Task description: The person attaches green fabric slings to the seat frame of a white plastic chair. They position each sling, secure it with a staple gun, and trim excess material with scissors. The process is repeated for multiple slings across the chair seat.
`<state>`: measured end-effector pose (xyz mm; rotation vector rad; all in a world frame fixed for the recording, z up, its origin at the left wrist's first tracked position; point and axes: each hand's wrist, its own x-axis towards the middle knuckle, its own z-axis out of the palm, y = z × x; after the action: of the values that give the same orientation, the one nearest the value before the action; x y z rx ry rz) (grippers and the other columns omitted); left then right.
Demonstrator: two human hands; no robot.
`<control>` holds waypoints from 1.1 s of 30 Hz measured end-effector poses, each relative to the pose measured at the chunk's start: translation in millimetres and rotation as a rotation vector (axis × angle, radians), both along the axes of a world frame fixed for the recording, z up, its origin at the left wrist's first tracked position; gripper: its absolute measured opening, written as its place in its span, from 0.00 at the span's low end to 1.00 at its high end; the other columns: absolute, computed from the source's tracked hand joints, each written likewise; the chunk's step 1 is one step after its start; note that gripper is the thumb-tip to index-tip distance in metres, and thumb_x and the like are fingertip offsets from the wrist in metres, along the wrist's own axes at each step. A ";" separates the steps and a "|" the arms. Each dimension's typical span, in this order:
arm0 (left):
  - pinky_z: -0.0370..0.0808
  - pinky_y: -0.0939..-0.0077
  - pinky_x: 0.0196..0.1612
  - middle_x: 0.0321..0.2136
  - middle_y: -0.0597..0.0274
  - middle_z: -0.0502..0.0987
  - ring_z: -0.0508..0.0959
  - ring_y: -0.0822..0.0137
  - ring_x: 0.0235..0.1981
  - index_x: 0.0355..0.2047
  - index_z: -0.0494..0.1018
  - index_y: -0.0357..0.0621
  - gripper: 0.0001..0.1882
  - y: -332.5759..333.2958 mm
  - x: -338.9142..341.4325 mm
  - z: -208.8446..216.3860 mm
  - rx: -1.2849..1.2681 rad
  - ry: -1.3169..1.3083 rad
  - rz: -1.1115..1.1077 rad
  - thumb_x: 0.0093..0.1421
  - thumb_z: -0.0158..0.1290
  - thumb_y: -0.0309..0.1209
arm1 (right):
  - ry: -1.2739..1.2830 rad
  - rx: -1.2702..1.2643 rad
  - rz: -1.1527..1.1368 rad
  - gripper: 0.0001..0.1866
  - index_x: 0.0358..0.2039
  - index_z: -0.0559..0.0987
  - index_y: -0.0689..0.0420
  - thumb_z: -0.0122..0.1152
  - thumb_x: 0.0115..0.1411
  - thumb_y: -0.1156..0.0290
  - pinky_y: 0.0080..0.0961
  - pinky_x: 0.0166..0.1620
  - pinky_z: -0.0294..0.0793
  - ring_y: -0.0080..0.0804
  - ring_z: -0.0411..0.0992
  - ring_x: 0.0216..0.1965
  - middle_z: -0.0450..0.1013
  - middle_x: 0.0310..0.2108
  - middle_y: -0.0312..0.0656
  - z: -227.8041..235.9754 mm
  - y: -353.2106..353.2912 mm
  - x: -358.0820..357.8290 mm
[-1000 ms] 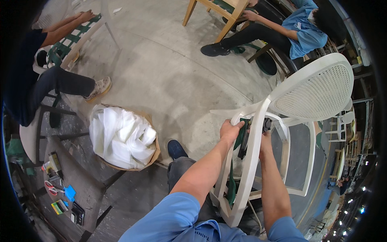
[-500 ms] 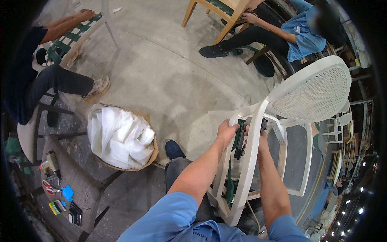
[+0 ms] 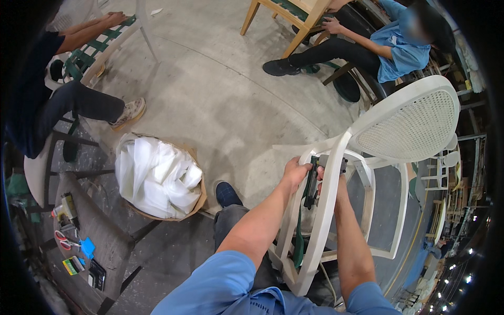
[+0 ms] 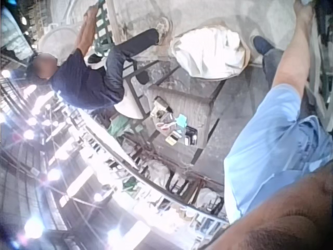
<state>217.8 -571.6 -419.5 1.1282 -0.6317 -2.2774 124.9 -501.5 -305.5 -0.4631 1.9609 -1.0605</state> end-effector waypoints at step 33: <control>0.74 0.61 0.57 0.51 0.39 0.81 0.80 0.48 0.55 0.53 0.77 0.31 0.36 -5.7 -15.6 -0.2 -0.315 -0.562 -0.060 0.60 0.59 0.54 | 0.346 -0.148 -0.417 0.12 0.45 0.78 0.57 0.67 0.63 0.69 0.27 0.22 0.74 0.28 0.74 0.20 0.75 0.27 0.35 185.8 292.5 -50.8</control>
<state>202.2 -577.3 -419.7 1.6029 -1.2013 -1.8064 74.1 -209.0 -119.8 -0.3393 2.3601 -1.4726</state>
